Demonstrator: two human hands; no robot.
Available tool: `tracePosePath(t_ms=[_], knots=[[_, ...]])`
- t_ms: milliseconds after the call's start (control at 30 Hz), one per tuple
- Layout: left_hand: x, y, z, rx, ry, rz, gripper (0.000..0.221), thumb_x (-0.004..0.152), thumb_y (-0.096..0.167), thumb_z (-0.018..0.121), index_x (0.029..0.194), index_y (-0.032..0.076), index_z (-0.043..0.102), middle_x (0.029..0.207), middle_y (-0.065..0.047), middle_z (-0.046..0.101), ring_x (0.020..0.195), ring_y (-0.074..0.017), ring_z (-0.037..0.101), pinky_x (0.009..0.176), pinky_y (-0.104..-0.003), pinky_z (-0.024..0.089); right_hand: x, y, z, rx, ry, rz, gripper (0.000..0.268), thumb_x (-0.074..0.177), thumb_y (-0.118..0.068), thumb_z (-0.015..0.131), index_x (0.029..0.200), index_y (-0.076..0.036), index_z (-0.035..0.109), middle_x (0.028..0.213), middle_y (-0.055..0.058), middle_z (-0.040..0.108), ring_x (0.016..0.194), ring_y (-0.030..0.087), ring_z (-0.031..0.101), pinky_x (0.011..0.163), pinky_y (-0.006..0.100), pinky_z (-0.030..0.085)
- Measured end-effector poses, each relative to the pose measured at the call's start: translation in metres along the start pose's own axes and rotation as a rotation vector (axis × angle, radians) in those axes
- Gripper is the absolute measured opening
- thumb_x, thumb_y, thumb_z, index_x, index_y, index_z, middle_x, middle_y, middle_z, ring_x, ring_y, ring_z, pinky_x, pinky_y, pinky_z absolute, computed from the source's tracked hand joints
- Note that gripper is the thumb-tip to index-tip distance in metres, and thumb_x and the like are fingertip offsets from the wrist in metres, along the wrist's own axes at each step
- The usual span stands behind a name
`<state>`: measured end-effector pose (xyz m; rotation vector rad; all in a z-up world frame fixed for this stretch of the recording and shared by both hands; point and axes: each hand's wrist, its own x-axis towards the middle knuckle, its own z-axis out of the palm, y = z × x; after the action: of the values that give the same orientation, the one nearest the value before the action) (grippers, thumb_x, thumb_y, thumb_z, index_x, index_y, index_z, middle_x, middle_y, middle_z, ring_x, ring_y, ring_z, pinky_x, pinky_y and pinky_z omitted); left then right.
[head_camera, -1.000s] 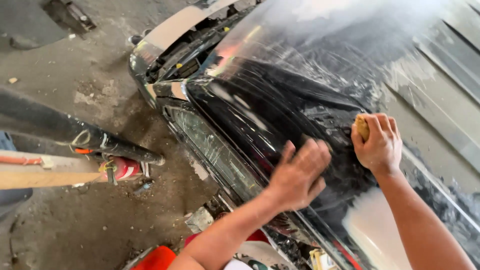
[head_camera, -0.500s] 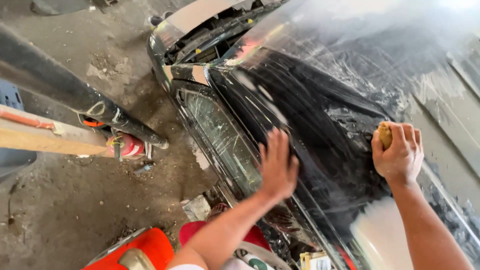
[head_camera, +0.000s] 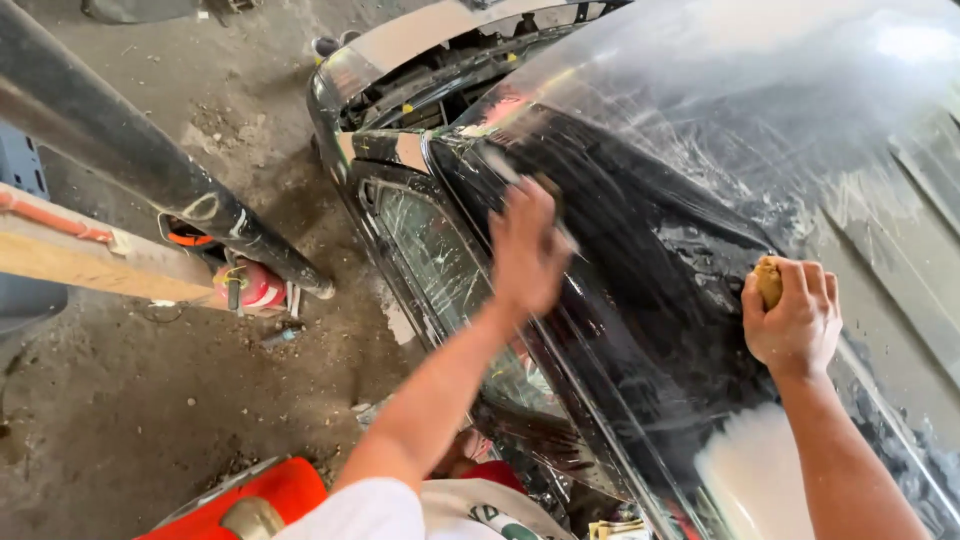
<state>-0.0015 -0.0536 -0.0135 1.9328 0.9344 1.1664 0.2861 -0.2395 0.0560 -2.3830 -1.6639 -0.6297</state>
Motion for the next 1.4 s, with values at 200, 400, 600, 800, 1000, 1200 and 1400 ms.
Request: tracePosePath(t_ms=[200,400,600,800,1000,1200,1400], knots=[[-0.039,0.078,-0.001,-0.182,-0.103,-0.192,0.065,0.106,0.037,0.024,0.157,0.009,-0.004,0.166,-0.014,-0.008,0.155,-0.0363,-0.007,0.123,-0.058,-0.011,0.0,-0.001,0.002,0.005,-0.011,0.023,0.021,0.101,-0.023,0.067,0.114,-0.007,0.067,0.113,0.013,0.063,0.1,0.035,0.056,0.072,0.049,0.053],[-0.021,0.053,-0.016,-0.16,-0.298,-0.047,0.055,0.101,0.027,0.026,0.151,0.007,0.018,0.164,-0.022,0.012,0.154,-0.0431,0.006,0.113,-0.077,-0.007,-0.001,0.001,0.0,0.026,-0.01,0.009,0.023,0.102,-0.023,0.067,0.116,-0.005,0.066,0.113,0.015,0.064,0.102,0.036,0.057,0.075,0.049,0.053],[-0.002,0.008,0.03,-0.074,0.366,-0.307,0.053,0.112,0.026,0.033,0.161,0.026,0.012,0.171,-0.008,0.004,0.159,-0.03,0.002,0.126,-0.056,0.006,0.0,-0.001,-0.001,0.004,0.006,-0.01,0.021,0.103,-0.022,0.067,0.116,-0.006,0.067,0.112,0.015,0.063,0.102,0.035,0.057,0.074,0.05,0.052],[-0.091,0.087,0.037,-0.336,0.079,-0.548,0.066,0.105,0.036,0.031,0.158,0.011,-0.001,0.166,-0.015,-0.01,0.155,-0.0297,-0.011,0.124,-0.044,-0.004,-0.004,0.004,0.003,0.001,0.011,-0.02,0.02,0.103,-0.021,0.068,0.116,-0.005,0.067,0.114,0.015,0.063,0.106,0.037,0.057,0.078,0.051,0.051],[0.049,-0.068,0.044,-0.301,0.342,-0.714,0.075,0.1,0.046,0.031,0.157,0.003,0.004,0.166,-0.014,-0.004,0.154,-0.0302,-0.005,0.124,-0.044,0.002,0.003,0.003,0.004,0.013,0.013,-0.031,0.019,0.106,-0.019,0.067,0.119,-0.006,0.068,0.115,0.015,0.062,0.109,0.037,0.055,0.075,0.053,0.051],[-0.08,0.07,0.037,-0.483,0.167,-0.709,0.069,0.101,0.023,0.037,0.156,0.003,0.0,0.166,-0.012,-0.006,0.154,-0.0242,-0.006,0.124,-0.038,-0.004,-0.002,0.0,0.005,-0.029,0.025,-0.015,0.02,0.105,-0.022,0.067,0.119,-0.008,0.068,0.116,0.013,0.064,0.109,0.035,0.057,0.073,0.052,0.052],[0.083,-0.098,0.025,-0.325,0.285,-0.832,0.07,0.101,0.044,0.025,0.159,0.009,0.006,0.167,-0.007,-0.003,0.155,-0.0261,-0.003,0.123,-0.047,0.008,0.001,0.001,0.001,-0.001,0.034,-0.056,0.021,0.104,-0.019,0.067,0.119,-0.004,0.069,0.114,0.017,0.063,0.107,0.038,0.056,0.078,0.052,0.051]])
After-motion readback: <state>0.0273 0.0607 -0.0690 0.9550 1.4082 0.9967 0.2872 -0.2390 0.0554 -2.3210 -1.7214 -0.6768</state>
